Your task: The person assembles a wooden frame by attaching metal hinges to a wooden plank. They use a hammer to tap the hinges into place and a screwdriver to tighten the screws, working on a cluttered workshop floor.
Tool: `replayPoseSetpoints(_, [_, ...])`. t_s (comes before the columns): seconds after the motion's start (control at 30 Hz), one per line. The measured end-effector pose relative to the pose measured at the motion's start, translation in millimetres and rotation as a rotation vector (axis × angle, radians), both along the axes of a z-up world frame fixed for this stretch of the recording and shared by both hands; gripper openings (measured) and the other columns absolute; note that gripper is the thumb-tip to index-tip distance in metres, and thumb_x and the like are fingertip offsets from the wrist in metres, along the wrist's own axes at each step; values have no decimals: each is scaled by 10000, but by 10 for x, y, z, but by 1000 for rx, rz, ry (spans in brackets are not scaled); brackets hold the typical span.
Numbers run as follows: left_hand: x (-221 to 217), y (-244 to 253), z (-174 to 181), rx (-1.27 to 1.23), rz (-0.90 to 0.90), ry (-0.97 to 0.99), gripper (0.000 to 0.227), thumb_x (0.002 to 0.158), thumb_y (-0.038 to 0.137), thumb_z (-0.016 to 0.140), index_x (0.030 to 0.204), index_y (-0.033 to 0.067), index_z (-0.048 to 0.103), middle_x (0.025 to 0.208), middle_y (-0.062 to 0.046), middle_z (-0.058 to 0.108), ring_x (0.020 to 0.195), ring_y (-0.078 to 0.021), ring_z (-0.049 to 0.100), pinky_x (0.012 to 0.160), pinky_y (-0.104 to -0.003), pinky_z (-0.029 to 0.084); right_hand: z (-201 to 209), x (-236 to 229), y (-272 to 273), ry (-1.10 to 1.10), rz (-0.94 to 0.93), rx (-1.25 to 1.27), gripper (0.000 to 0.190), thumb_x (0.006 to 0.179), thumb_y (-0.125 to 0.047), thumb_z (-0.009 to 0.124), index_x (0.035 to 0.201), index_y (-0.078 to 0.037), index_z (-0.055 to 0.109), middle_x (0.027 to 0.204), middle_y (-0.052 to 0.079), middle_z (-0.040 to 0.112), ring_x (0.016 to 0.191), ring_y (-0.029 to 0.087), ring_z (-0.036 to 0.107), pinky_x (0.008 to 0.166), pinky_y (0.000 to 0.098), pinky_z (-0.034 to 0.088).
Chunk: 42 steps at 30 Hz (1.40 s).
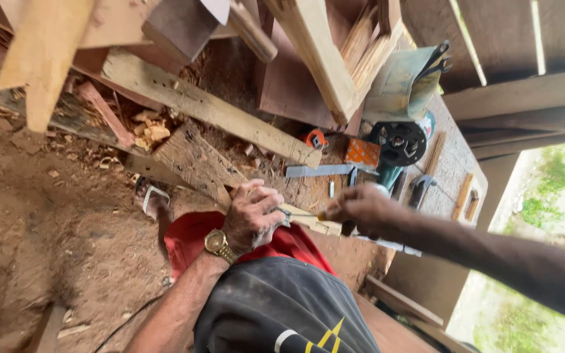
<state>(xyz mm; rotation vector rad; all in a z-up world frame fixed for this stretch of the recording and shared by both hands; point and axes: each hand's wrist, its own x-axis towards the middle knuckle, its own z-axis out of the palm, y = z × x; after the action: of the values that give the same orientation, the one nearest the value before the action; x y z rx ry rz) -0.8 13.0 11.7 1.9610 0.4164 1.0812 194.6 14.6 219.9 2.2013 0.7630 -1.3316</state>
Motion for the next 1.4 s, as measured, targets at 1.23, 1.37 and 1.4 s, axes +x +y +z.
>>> replayPoseSetpoints(1.23, [15,3,-9,6,-18,-19,98,753,81,743,781,119,657,1046,-29,691,1111,-220,649,1050,-476,459,-12,-154,-333,160,1245,173,187,991,-182,622,1088,-32,675,631,77,613,451,120,539,348,314,470])
replayPoseSetpoints(1.37, [7,46,32,3,-39,-51,117,713,68,741,785,105,656,1047,-41,694,1100,-226,652,1040,-480,456,-79,57,-305,76,105,253,196,888,-286,741,951,-119,820,623,-3,735,487,69,677,438,285,551])
replayPoseSetpoints(1.4, [-4,38,45,19,-42,-58,117,713,68,741,785,105,656,1047,-41,694,1100,-226,652,1040,-480,456,-77,64,-350,68,104,269,196,888,-286,741,951,-119,820,623,-3,735,487,69,677,438,285,551])
